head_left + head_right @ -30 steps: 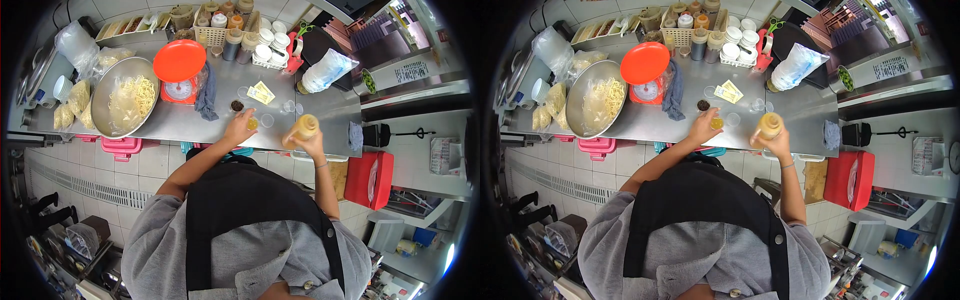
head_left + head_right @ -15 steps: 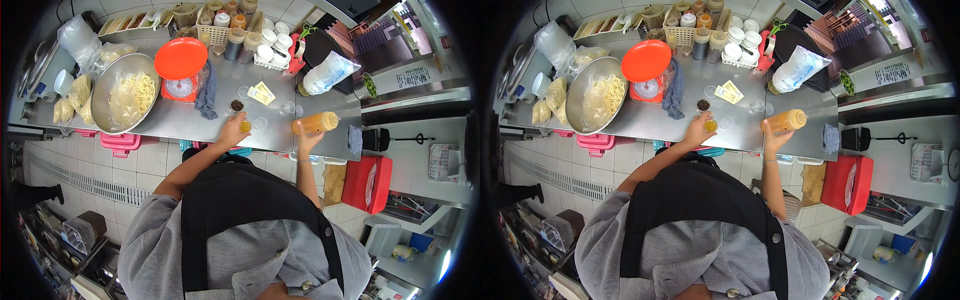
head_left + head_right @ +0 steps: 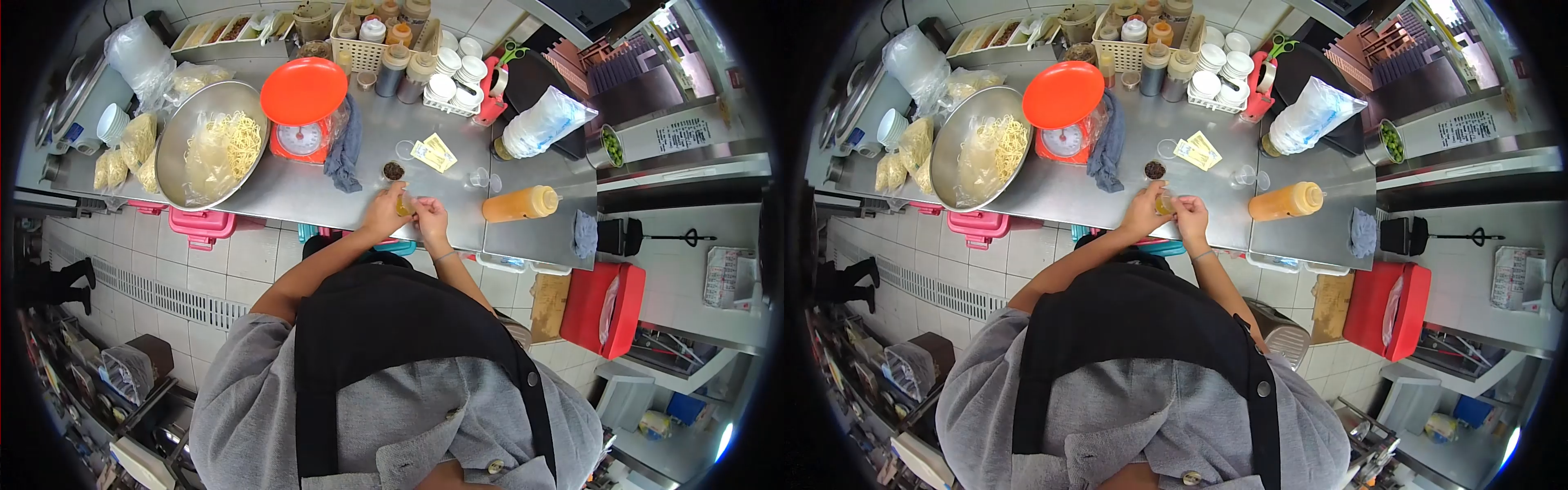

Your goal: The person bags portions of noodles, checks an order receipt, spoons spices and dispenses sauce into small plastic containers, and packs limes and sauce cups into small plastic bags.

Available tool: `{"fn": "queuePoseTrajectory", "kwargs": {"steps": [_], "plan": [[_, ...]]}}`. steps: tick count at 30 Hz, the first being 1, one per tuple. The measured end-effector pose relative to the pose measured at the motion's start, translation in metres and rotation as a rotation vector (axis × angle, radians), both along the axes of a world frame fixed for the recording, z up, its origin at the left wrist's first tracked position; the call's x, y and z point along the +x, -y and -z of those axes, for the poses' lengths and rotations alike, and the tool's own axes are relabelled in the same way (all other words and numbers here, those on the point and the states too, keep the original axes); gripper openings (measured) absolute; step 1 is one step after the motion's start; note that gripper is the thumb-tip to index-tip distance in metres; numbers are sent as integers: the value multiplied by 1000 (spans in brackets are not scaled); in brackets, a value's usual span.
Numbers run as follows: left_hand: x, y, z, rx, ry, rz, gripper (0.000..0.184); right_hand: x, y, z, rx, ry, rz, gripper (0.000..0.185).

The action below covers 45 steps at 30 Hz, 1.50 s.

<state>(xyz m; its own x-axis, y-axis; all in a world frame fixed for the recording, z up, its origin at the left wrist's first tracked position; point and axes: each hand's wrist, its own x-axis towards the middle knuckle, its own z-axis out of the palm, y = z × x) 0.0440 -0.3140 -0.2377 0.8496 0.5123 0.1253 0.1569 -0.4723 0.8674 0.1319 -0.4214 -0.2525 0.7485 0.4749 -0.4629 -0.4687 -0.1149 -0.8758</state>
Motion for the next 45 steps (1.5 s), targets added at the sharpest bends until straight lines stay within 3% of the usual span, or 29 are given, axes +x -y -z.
{"fn": "queuePoseTrajectory", "kwargs": {"steps": [2,5,17,29,33,41,45], "plan": [[-1,0,-1,-1,11,1,72,-1,-3,13,-72,353,39,18],[-1,0,0,7,42,-5,71,3,-4,28,-154,469,-24,20],[-6,-3,0,7,114,42,65,3,-7,6,-171,475,-35,3],[-9,-6,-2,-29,80,98,65,16,-7,-5,-349,605,-195,6],[-9,-8,-8,38,70,129,65,24,-7,-3,-254,650,-218,6],[-8,-8,-6,27,61,127,66,32,-5,-1,-248,450,-302,6],[-6,-9,-7,-1,22,122,69,36,-7,-6,-288,566,-382,8]]}}
